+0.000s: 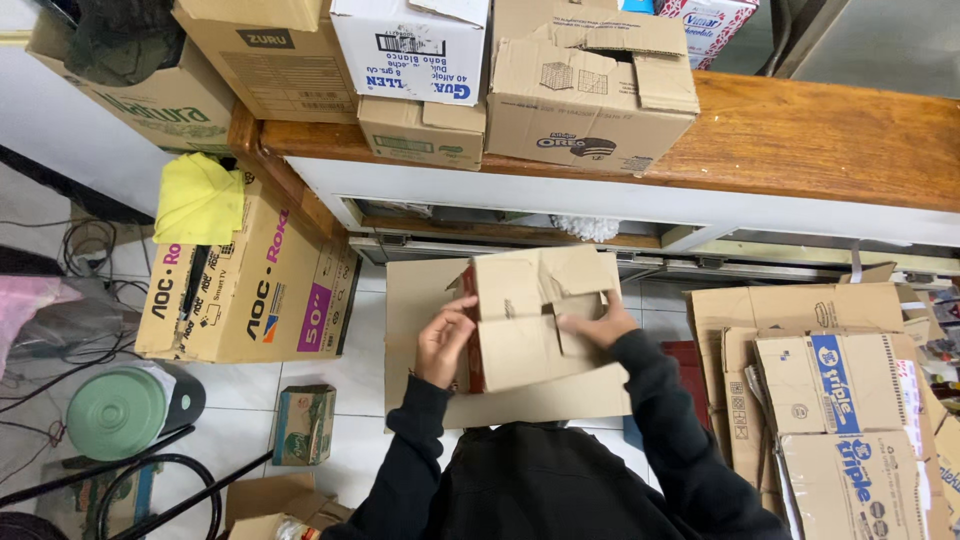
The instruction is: The person picks up, unfolds, refolds, and stacks various cardboard boxes on a shelf and floor.
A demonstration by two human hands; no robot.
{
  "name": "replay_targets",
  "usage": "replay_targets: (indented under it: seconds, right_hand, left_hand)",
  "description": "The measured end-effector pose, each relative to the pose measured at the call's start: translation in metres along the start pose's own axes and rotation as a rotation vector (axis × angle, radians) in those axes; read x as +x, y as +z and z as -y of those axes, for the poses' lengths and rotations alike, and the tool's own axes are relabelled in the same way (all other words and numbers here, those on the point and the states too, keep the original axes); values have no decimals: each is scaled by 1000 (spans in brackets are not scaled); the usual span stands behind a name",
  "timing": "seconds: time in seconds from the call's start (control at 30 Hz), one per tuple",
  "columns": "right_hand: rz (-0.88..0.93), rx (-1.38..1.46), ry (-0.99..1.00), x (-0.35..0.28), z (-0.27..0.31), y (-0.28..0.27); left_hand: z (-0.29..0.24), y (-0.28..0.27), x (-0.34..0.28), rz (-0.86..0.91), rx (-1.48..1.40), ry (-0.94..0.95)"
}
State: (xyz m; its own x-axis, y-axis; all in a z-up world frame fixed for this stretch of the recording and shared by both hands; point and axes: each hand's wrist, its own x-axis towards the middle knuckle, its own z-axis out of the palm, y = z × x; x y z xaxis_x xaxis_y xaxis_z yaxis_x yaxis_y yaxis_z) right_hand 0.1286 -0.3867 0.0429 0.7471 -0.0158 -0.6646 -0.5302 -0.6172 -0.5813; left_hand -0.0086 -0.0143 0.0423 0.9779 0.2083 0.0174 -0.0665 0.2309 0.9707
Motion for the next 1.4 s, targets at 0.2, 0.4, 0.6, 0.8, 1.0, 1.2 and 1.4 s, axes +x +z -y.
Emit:
replay_targets:
  seconds: [0.2,0.4,0.6,0.8,1.0,1.2,1.4]
  right_hand:
    - [-27,-78,-52,-5,6,47]
    - [95,-2,-43,-13,-17,85]
    - [227,287,-212,-32,-9,83]
    - [64,207,-261,11,-54,98]
    - [0,595,-232,56,-123,85]
    - [-234,965,-271,8,-110,92]
    - [-135,1519,-293,-58,-52,73]
  left_hand:
    - [1,8,-2,-65,443,-73]
    - [-28,50,-16,43,1256,-568]
    - [-12,13,1,18,1221,-809]
    - [60,-37,3,149,928,-883]
    - [47,-65,12,135,920,-825]
    - [63,-73,0,35,794,-382]
    - [53,-3,-26,488,1107,444]
